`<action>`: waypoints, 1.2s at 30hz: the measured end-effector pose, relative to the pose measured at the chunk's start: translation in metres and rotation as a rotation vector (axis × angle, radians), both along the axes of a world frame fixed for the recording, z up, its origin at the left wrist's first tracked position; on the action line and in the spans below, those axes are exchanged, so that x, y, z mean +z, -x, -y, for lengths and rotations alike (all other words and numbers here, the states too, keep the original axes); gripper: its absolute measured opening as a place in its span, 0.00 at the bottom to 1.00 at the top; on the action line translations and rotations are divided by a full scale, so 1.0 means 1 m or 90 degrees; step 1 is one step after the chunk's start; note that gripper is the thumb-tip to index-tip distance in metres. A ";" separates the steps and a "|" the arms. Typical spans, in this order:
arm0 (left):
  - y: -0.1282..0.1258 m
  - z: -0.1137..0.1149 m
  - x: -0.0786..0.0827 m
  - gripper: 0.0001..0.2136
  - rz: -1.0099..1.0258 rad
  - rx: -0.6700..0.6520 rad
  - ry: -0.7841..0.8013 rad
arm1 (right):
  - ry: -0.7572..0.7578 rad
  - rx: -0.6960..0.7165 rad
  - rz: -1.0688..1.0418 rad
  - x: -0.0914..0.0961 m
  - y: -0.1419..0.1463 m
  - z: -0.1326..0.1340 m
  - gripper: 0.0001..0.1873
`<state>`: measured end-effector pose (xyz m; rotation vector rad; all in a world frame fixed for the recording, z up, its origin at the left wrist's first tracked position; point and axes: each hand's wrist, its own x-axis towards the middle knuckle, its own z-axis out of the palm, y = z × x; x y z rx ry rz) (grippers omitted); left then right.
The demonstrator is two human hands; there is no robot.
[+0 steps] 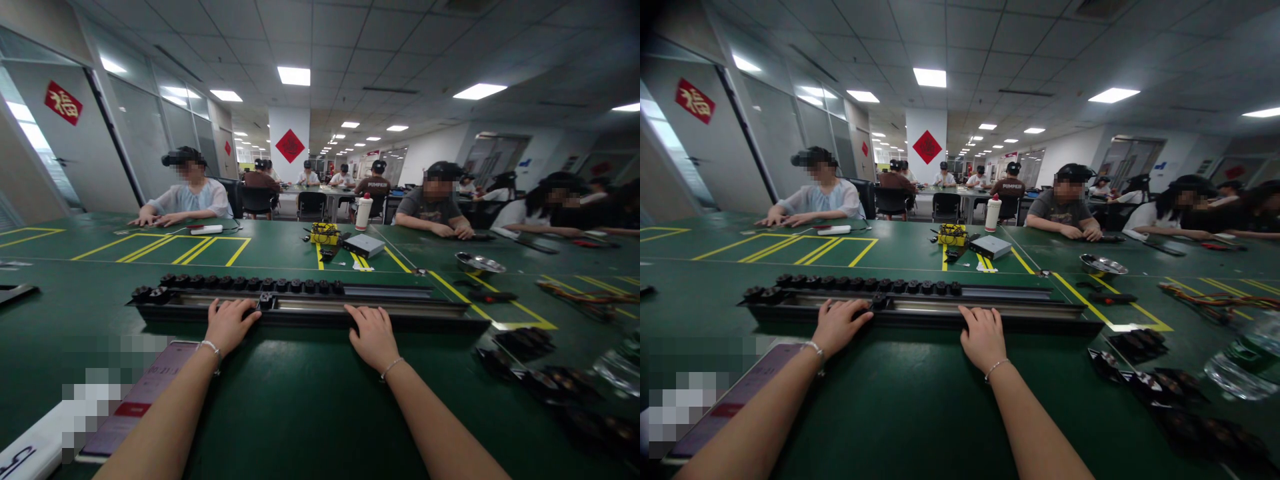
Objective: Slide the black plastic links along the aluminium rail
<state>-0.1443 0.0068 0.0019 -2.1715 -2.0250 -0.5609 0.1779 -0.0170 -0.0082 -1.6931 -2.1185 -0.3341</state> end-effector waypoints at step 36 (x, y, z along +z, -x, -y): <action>-0.001 0.000 0.002 0.16 -0.003 -0.004 0.024 | 0.009 -0.004 0.005 0.000 0.000 -0.001 0.25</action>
